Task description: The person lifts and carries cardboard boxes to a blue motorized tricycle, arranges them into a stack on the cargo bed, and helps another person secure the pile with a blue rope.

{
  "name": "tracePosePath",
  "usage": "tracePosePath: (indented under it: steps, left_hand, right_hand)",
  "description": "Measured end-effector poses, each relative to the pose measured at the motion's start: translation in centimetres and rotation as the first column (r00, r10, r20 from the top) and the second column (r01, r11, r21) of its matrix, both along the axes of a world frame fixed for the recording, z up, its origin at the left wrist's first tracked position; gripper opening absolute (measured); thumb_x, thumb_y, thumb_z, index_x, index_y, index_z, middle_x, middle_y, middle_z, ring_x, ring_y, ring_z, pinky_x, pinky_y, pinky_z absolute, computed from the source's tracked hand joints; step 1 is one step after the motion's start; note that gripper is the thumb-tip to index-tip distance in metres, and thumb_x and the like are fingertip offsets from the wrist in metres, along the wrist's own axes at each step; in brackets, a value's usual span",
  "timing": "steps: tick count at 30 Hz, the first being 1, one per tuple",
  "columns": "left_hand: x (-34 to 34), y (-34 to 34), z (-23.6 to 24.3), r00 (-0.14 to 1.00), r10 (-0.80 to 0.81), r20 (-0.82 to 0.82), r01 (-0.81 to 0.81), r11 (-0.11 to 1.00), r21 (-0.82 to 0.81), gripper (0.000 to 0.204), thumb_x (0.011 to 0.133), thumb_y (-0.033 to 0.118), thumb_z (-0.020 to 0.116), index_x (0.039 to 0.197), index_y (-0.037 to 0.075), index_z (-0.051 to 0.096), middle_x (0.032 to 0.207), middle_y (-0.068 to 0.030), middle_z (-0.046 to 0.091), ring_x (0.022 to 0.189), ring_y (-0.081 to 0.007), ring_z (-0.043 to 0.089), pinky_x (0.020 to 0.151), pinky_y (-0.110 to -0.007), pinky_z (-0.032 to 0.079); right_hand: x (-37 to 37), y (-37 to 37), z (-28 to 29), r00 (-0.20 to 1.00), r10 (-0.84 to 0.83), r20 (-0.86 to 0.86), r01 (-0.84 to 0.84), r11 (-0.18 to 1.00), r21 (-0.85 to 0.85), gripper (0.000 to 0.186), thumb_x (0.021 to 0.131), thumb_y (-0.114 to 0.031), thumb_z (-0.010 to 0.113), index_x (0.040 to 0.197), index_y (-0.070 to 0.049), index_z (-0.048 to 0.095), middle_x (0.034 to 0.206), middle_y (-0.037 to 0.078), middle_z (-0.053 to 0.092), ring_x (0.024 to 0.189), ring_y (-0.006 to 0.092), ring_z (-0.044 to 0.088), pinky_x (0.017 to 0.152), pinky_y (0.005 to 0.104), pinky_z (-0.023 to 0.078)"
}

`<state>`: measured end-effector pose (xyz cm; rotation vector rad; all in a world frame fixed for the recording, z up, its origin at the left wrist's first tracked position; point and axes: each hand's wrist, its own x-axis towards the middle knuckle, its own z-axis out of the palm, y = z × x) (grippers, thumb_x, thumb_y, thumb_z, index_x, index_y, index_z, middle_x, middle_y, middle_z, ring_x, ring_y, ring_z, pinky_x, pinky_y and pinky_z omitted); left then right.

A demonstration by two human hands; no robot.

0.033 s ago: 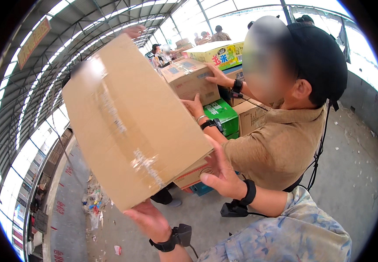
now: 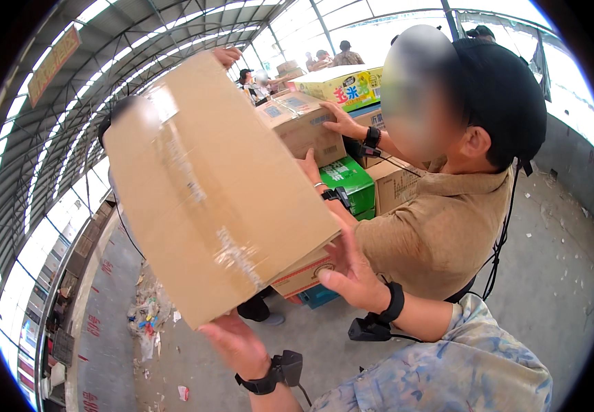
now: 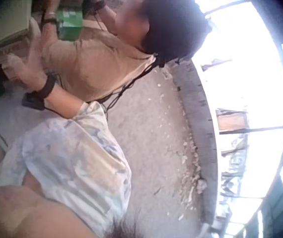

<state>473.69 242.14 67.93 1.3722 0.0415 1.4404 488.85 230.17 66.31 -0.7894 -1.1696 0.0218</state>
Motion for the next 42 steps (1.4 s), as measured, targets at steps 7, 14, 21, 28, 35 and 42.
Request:
tracePosePath:
  steps: [7,14,21,28,35,42]
  left_hand:
    - [0.7,-2.1,-1.4,0.986,-0.047,-0.158,0.038,0.998,-0.058,0.056,0.095,0.042,0.046,0.138,0.010,0.029,0.139,-0.0047,0.035,0.127,-0.0205,0.034,0.099,-0.043,0.032]
    - [0.1,-3.1,-3.7,0.977,-0.051,-0.207,0.028,0.993,-0.116,0.054,0.094,0.032,0.049,0.137,0.008,0.027,0.138,-0.0067,0.034,0.127,-0.0207,0.034,0.101,-0.044,0.031]
    - [-0.7,-3.9,-3.0,0.981,0.005,-0.192,-0.019,0.997,-0.070,0.053,0.095,0.032,0.047,0.137,0.006,0.028,0.137,-0.0069,0.035,0.125,-0.0217,0.036,0.102,-0.045,0.029]
    - [-1.4,-4.4,-4.7,0.990,0.025,-0.137,-0.036,0.997,-0.075,0.062,0.094,0.047,0.043,0.137,0.006,0.028,0.141,-0.0080,0.033,0.127,-0.0224,0.035,0.101,-0.046,0.031]
    - [-1.3,-4.5,-6.4,0.993,-0.046,0.110,0.074,0.963,-0.260,0.076,0.091,0.064,0.031,0.138,0.004,0.033,0.139,-0.0108,0.038,0.126,-0.0255,0.038,0.103,-0.046,0.032]
    - [-2.0,-6.4,-5.7,0.995,0.082,0.059,-0.061,0.955,-0.290,0.067,0.094,0.056,0.031,0.138,0.006,0.033,0.138,-0.0099,0.040,0.124,-0.0255,0.041,0.098,-0.044,0.037]
  right_hand:
    - [0.8,-2.6,-1.5,0.983,0.027,-0.179,-0.042,0.996,-0.084,0.079,0.083,-0.014,0.057,0.145,-0.007,0.008,0.147,0.011,0.016,0.139,0.0234,0.014,0.112,0.0443,0.014]
    - [0.9,-3.9,-3.3,0.987,0.005,-0.159,-0.029,0.989,-0.145,0.079,0.084,-0.015,0.058,0.144,-0.004,0.007,0.147,0.013,0.017,0.138,0.0222,0.017,0.112,0.0455,0.016]
    - [0.8,-3.4,-3.6,0.989,0.050,-0.141,-0.070,0.987,-0.144,0.080,0.084,-0.017,0.059,0.145,-0.005,0.007,0.147,0.012,0.018,0.137,0.0220,0.017,0.112,0.0450,0.018]
    - [0.6,-4.1,-4.2,0.990,0.077,-0.122,-0.099,0.978,-0.186,0.083,0.082,-0.018,0.060,0.145,-0.006,0.009,0.147,0.010,0.018,0.137,0.0225,0.019,0.111,0.0447,0.019]
    - [0.0,-5.8,-4.9,0.985,0.086,-0.146,-0.118,0.967,-0.227,0.083,0.081,-0.022,0.064,0.145,-0.008,0.012,0.148,0.010,0.018,0.137,0.0234,0.018,0.110,0.0416,0.020]
    - [0.1,-5.8,-5.4,0.991,0.126,-0.044,-0.133,0.961,-0.242,0.082,0.082,-0.027,0.064,0.144,-0.007,0.015,0.148,0.012,0.015,0.138,0.0248,0.017,0.110,0.0417,0.019]
